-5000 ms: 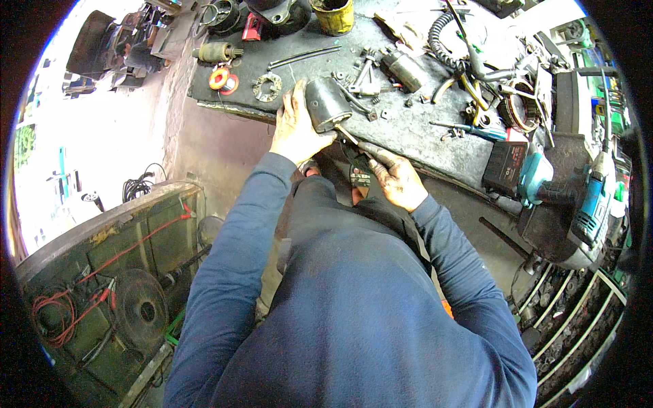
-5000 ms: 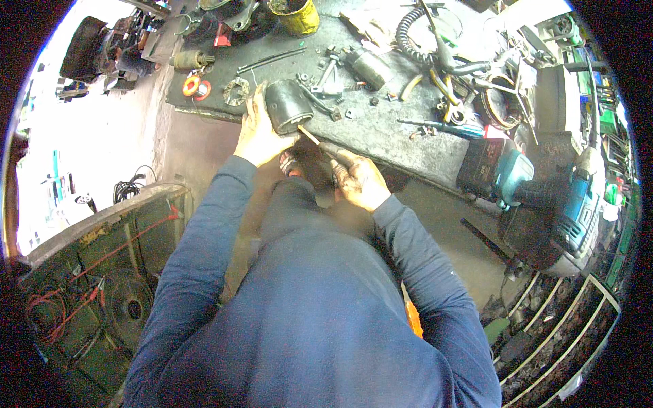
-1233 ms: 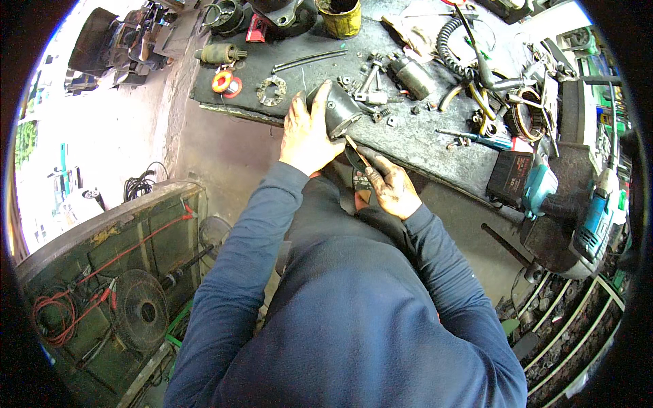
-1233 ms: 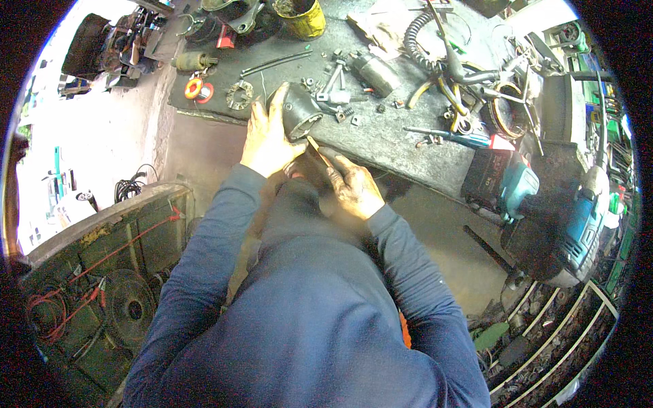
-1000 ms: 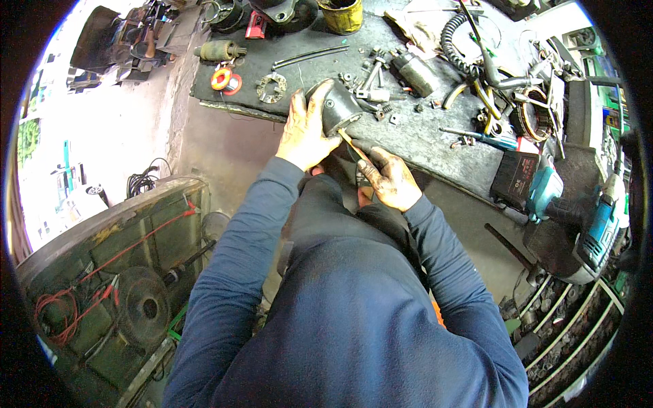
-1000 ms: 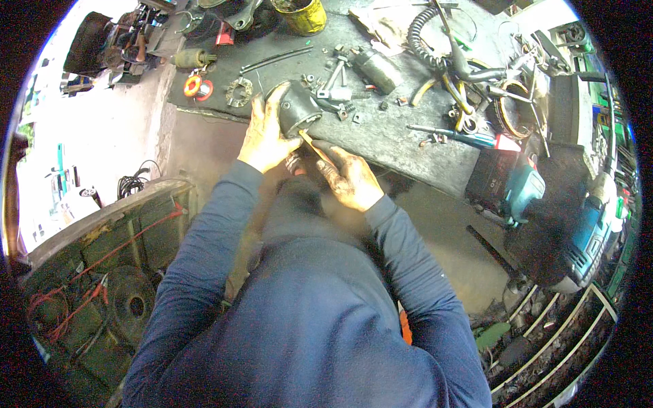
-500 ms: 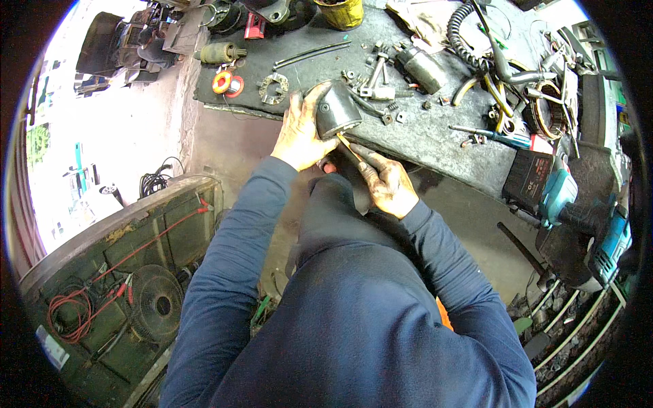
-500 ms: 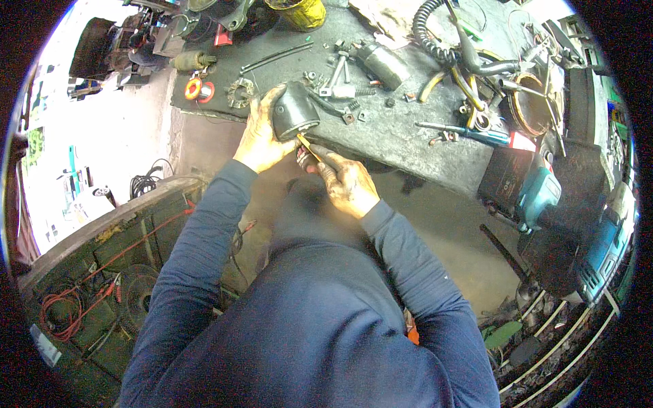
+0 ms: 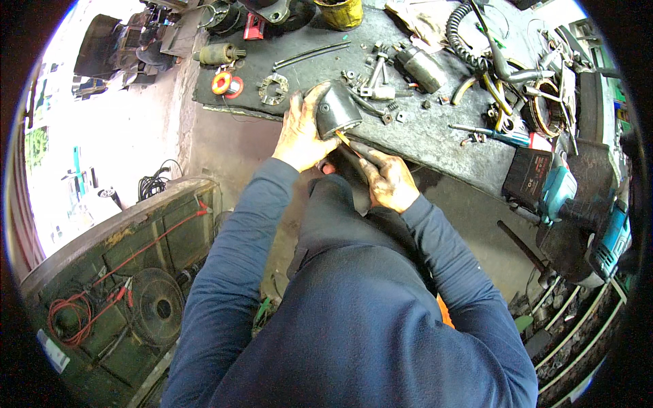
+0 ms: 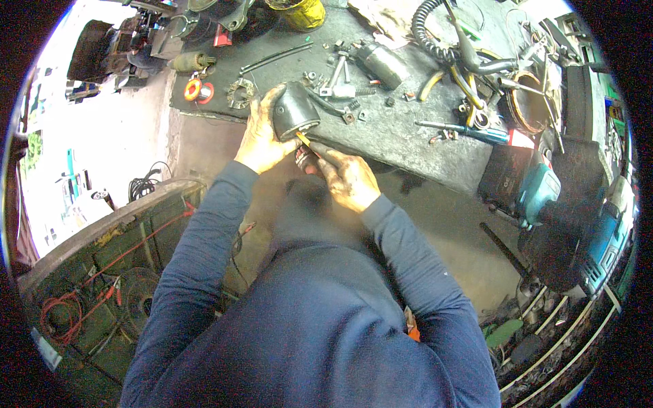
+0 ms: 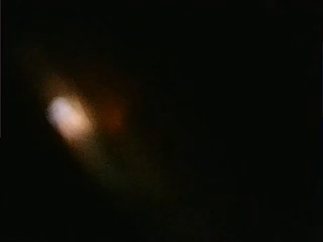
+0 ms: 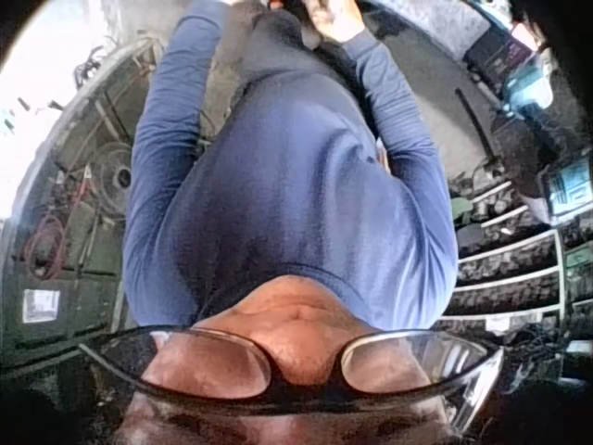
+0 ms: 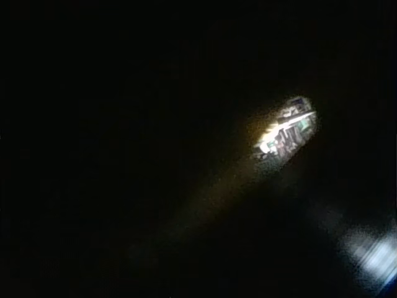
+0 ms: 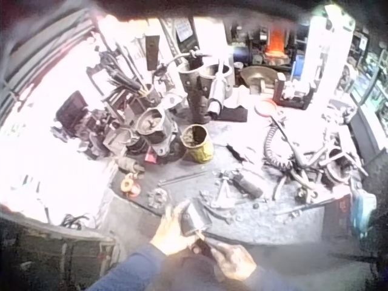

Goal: The person organizes small mechanical parts on a workbench, retrieves a thin metal strip from a shelf, and uses it to scrape the interior of a cylindrical metal part. They also handle a red-handled screwdriver and a yellow container while working on the bench.

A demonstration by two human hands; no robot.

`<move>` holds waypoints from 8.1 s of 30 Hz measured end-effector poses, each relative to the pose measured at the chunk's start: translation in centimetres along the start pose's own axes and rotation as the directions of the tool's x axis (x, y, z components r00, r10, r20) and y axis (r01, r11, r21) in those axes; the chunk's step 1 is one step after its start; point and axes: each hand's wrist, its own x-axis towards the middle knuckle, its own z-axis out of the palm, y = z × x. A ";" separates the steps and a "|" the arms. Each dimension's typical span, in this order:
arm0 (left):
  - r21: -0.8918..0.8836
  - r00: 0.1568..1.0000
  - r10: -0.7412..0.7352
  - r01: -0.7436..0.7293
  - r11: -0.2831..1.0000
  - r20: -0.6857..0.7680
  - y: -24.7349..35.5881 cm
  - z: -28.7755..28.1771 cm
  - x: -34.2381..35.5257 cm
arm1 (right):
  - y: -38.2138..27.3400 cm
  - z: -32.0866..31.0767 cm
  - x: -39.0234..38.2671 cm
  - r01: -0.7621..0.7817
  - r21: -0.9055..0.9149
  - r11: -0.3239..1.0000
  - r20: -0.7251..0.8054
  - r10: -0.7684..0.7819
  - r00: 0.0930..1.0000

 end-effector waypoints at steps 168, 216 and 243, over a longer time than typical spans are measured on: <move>-0.058 0.997 0.058 -0.060 0.996 -0.041 -1.7 0.5 0.3 | 2.4 0.3 1.7 0.136 -0.324 0.936 -0.104 -0.178 0.978; -0.043 0.999 0.032 -0.033 0.999 -0.005 -1.5 0.4 0.3 | 0.7 3.1 -0.8 0.021 0.110 0.994 -0.238 0.005 0.971; -0.068 1.000 0.018 -0.018 0.998 0.003 -1.1 0.1 0.3 | -0.1 3.0 0.7 -0.007 0.299 0.954 -0.166 0.059 0.984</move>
